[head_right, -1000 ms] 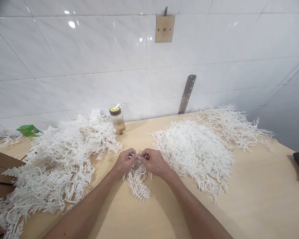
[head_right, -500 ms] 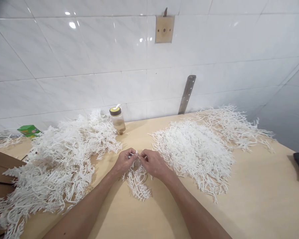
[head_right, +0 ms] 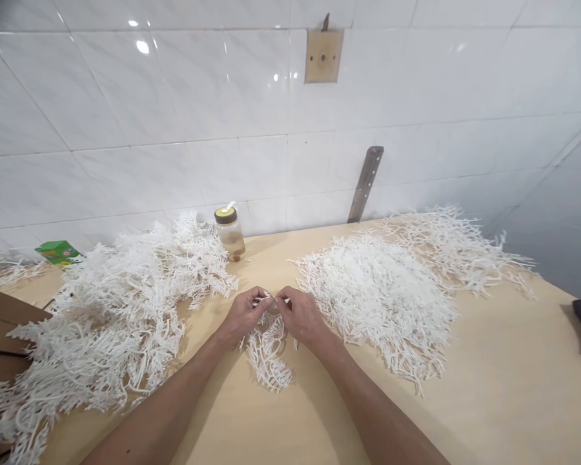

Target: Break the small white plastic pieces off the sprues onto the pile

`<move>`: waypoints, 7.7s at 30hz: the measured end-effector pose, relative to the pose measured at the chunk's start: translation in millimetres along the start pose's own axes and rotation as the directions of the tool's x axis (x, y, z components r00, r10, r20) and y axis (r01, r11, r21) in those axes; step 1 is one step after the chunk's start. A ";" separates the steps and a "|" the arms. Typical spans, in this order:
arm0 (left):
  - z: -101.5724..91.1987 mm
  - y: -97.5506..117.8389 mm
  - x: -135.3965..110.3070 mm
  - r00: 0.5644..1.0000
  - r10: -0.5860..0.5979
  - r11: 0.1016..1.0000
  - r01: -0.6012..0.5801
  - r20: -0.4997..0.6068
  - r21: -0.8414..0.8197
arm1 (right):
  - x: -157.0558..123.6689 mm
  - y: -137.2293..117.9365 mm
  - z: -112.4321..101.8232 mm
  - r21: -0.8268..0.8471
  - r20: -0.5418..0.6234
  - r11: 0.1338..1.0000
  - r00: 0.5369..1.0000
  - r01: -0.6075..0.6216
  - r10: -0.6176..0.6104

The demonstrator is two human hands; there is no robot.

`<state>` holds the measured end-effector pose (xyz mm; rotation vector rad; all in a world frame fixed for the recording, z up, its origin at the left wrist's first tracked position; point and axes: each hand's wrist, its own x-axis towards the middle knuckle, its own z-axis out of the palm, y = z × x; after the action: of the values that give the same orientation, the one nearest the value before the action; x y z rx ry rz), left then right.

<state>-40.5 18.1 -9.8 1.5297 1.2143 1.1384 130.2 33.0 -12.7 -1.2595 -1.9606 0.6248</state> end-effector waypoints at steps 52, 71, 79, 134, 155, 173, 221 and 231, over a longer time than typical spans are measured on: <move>-2.4 -2.5 -1.1 0.999 -0.006 1.000 0.006 -0.033 -0.003 | 3.1 2.0 -7.9 0.353 0.214 0.906 0.963 -0.233 0.165; -1.2 -7.2 0.1 0.998 0.018 1.000 -0.017 -0.058 0.010 | -0.2 -4.5 -5.0 0.149 0.155 0.983 0.984 -0.109 0.086; -2.3 0.6 1.0 0.998 0.044 0.999 -0.044 0.039 0.000 | -0.5 -4.0 -2.4 0.076 0.039 0.997 0.999 -0.019 0.016; 8.5 1.1 -2.6 0.981 0.120 0.968 -0.081 -0.155 0.237 | 4.5 -5.3 4.8 0.244 0.068 0.958 0.988 -0.151 0.139; 7.5 -5.1 -3.2 0.985 0.041 0.905 0.034 -0.165 0.424 | 8.3 -5.0 19.5 -0.275 -0.135 0.955 0.988 -0.113 0.078; -0.8 -7.4 -2.7 0.984 -0.031 0.999 0.028 -0.177 -0.015 | 4.1 -3.5 -10.3 -0.007 -0.205 0.983 0.961 0.186 -0.184; 2.4 -7.5 -1.5 0.971 -0.126 0.960 0.067 -0.204 -0.273 | 8.5 14.4 -19.8 -0.046 -0.267 0.993 0.959 -0.105 0.089; 0.3 -9.2 -0.5 0.970 -0.148 0.941 0.078 -0.194 -0.329 | 10.3 22.3 -24.9 -0.080 -0.307 0.987 0.945 -0.142 0.112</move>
<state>-42.2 19.1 -18.7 1.1000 1.1752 1.3758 159.4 52.0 -9.8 -1.4600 -1.6847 0.3717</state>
